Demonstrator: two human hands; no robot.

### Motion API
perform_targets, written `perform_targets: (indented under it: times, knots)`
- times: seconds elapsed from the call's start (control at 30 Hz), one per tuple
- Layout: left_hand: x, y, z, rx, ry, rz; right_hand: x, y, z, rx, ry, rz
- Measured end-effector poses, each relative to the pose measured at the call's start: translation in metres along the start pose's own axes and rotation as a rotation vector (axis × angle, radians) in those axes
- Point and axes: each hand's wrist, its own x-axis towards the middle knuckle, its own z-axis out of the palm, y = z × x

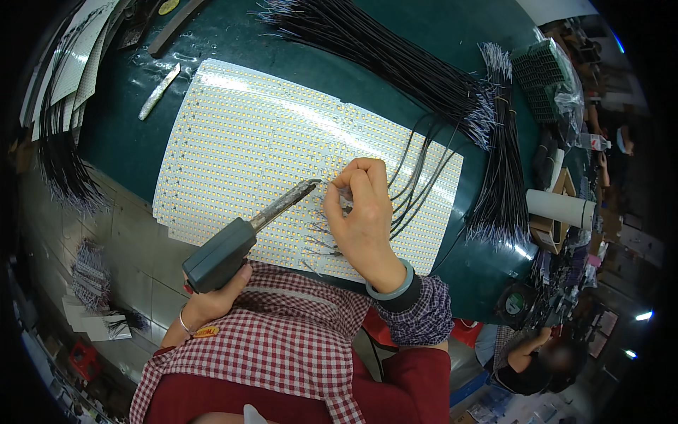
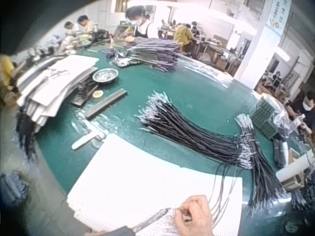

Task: The person solders wires onto an LED board using a soldering iron.

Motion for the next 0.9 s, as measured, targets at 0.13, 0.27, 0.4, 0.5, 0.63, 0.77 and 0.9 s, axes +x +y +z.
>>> perform_targets:
  times: [0.13, 0.27, 0.4, 0.5, 0.63, 0.77, 0.9]
  knots:
    - [-0.002, -0.001, -0.001, 0.063, -0.034, -0.022, 0.001, -0.001, -0.001, 0.001, -0.008, -0.006]
    - [0.005, 0.007, -0.004, 0.182, -0.042, 0.134, 0.001, 0.0, -0.001, -0.011, -0.004, -0.035]
    - [0.002, 0.005, -0.004, 0.154, -0.039, 0.098, 0.0, 0.0, -0.001, -0.032, -0.007, -0.052]
    - [-0.006, 0.001, -0.004, 0.09, -0.014, 0.033, 0.0, -0.001, 0.0, -0.017, -0.002, -0.052]
    - [-0.009, -0.005, -0.003, 0.055, 0.022, 0.008, 0.0, -0.001, -0.001, -0.026, 0.0, -0.061]
    - [-0.004, -0.005, -0.003, 0.149, 0.066, 0.181, 0.001, -0.001, -0.001, -0.03, -0.008, -0.053]
    - [-0.009, -0.002, -0.012, -0.006, 0.056, 0.031, 0.003, -0.003, -0.004, -0.027, -0.034, -0.048]
